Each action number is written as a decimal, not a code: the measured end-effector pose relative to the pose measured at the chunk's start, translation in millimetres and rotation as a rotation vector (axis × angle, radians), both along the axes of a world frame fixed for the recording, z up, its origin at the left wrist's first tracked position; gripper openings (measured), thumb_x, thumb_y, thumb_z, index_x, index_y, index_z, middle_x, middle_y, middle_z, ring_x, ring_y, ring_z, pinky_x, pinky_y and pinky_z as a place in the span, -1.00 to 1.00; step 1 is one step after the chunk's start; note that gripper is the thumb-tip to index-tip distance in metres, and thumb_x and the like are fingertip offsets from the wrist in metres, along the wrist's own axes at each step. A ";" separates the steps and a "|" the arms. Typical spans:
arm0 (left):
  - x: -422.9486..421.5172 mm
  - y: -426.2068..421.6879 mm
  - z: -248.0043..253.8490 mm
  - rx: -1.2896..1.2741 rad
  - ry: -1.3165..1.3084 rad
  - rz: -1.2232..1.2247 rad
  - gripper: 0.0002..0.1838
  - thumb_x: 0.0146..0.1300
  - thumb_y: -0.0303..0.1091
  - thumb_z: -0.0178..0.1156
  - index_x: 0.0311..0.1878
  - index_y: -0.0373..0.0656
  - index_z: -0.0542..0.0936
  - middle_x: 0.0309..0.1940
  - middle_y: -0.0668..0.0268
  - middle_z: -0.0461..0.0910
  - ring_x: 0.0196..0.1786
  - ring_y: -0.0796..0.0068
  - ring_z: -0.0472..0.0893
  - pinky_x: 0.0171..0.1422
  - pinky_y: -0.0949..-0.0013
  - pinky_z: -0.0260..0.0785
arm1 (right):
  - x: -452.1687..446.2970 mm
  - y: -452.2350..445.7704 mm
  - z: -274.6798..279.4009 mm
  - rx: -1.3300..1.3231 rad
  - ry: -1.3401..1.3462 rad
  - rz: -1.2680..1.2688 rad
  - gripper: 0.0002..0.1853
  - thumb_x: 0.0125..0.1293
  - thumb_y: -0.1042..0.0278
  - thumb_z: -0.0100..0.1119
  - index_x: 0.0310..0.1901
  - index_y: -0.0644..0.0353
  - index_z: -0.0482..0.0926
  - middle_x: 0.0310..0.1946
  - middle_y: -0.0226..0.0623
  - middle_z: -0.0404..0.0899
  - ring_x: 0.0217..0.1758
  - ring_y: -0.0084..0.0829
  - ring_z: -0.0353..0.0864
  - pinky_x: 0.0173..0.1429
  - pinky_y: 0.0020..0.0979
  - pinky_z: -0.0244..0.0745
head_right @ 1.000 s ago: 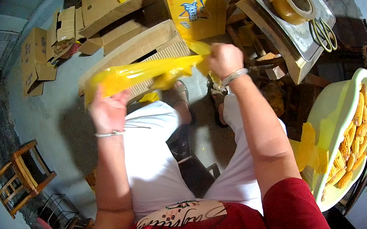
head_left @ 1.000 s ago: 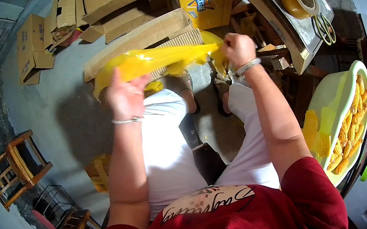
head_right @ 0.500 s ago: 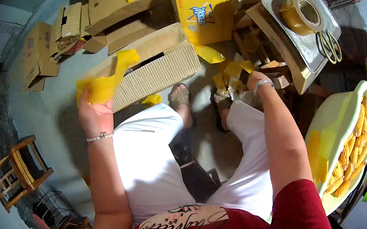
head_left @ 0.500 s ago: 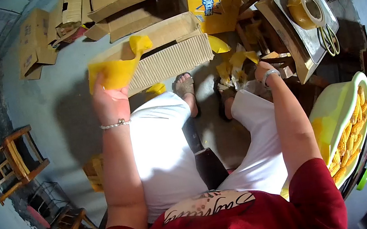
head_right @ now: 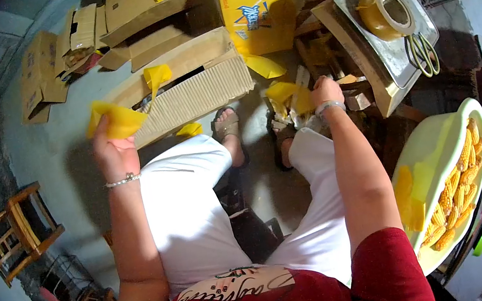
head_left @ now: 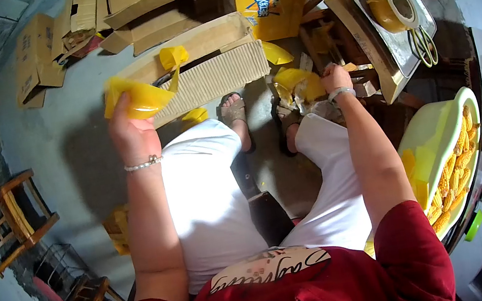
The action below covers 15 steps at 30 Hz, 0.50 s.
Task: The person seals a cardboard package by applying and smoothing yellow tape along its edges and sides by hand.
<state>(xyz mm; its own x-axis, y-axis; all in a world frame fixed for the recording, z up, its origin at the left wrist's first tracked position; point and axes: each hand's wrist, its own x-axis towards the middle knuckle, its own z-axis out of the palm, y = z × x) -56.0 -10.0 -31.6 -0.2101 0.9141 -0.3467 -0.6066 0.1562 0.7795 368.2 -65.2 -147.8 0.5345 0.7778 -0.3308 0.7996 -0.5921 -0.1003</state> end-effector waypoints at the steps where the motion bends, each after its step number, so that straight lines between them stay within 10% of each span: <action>1: 1.3 -0.1 0.3 -0.003 0.007 0.009 -0.71 0.17 -0.28 0.11 -0.06 -0.16 0.44 -0.15 0.32 0.53 -0.06 0.44 0.51 0.08 0.31 0.30 | 0.1 2.0 -1.9 0.021 0.042 0.017 -0.73 -0.12 0.42 0.16 -0.29 0.18 0.63 -0.34 -0.06 0.60 -0.33 -0.17 0.62 -0.21 -0.28 0.50; 7: -0.8 2.1 -2.9 0.001 -0.017 -0.009 -0.70 0.15 -0.29 0.13 -0.06 -0.16 0.44 -0.14 0.32 0.53 -0.03 0.45 0.50 0.13 0.31 0.27 | 6.5 0.4 -35.7 0.109 0.401 -0.094 -0.78 0.05 0.65 -0.08 -0.46 0.28 0.63 -0.58 -0.19 0.58 -0.53 -0.48 0.61 -0.46 -0.50 0.50; 12: 0.3 -1.6 -0.4 0.034 -0.010 -0.030 -0.68 0.15 -0.31 0.14 -0.03 -0.17 0.43 -0.12 0.30 0.52 0.01 0.41 0.48 0.16 0.27 0.26 | 7.9 -10.6 -66.9 0.001 0.105 0.425 -0.73 0.08 0.53 -0.11 -0.21 0.26 0.56 -0.22 -0.01 0.57 -0.14 -0.06 0.54 -0.07 -0.20 0.44; 15: 3.3 -4.6 3.7 0.043 0.027 -0.022 -0.68 0.15 -0.33 0.14 -0.03 -0.19 0.43 -0.10 0.28 0.51 0.01 0.38 0.48 0.16 0.23 0.26 | -40.1 16.3 20.3 0.068 0.012 0.219 -0.78 0.10 0.49 -0.09 -0.29 0.20 0.57 -0.29 0.00 0.57 -0.22 -0.03 0.54 -0.15 -0.15 0.44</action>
